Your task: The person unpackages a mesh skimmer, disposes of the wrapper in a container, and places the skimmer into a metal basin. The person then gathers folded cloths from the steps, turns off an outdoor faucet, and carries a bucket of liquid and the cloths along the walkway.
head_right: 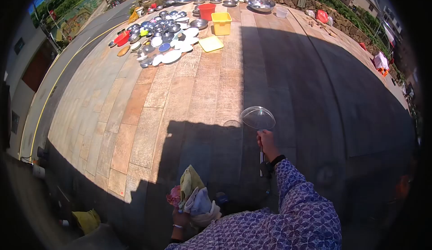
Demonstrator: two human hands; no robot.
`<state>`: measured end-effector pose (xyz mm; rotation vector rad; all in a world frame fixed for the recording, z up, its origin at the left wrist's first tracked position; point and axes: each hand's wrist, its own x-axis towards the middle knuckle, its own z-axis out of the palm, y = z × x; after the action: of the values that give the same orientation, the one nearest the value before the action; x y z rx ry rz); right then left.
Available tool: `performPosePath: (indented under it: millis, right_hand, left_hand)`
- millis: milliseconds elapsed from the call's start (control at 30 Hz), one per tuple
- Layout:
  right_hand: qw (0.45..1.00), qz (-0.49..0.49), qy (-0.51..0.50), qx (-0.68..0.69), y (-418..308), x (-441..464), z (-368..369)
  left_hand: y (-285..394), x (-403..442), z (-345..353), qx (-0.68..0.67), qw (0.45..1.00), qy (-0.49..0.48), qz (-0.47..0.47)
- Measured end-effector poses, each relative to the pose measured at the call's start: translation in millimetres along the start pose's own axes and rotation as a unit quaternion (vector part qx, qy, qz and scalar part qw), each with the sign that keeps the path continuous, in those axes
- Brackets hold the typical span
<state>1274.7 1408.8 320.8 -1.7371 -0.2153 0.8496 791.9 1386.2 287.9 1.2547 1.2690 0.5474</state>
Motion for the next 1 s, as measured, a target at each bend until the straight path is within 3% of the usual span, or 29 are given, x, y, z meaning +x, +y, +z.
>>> performPosePath:
  millis: [100,167,267,333,433,533,567,633,700,767,933,1000]
  right_hand:
    - [0.992,-0.025,-0.046,0.117,-32,14,25]
    - [0.997,0.050,-0.062,0.025,-2,26,23]
    - [0.986,0.107,-0.008,-0.128,42,47,27]
    - [0.978,0.145,0.012,-0.152,66,41,40]
    - [0.972,0.156,0.063,-0.163,42,84,58]
    - [0.992,0.086,0.088,0.039,-33,112,80]
    - [0.988,0.063,0.077,0.121,-58,115,89]
    - [0.984,0.072,0.106,0.121,-69,132,103]
    - [0.983,0.117,0.143,0.020,-31,157,96]
    - [0.971,0.128,0.182,-0.084,-18,175,99]
    - [0.949,0.104,0.201,-0.219,14,285,113]
    - [0.957,0.144,0.207,-0.144,-33,334,135]
  left_hand:
    - [63,60,-30,-0.051,0.994,0.083,0.050]
    - [71,106,-49,-0.042,0.992,0.109,0.038]
    - [76,175,-76,-0.009,0.992,0.126,0.001]
    - [87,223,-93,0.033,0.992,0.121,-0.029]
    - [111,308,-98,-0.002,0.994,0.108,-0.005]
    - [142,383,-95,-0.075,0.993,0.071,0.057]
    - [156,403,-95,-0.064,0.995,0.061,0.051]
    - [185,453,-89,0.031,0.999,0.029,-0.014]
    - [198,505,-77,0.045,0.999,0.016,-0.013]
    - [206,552,-60,-0.181,0.976,-0.043,0.110]
    - [274,657,-18,-0.159,0.987,-0.028,0.028]
    - [280,694,-14,-0.131,0.990,-0.021,0.045]
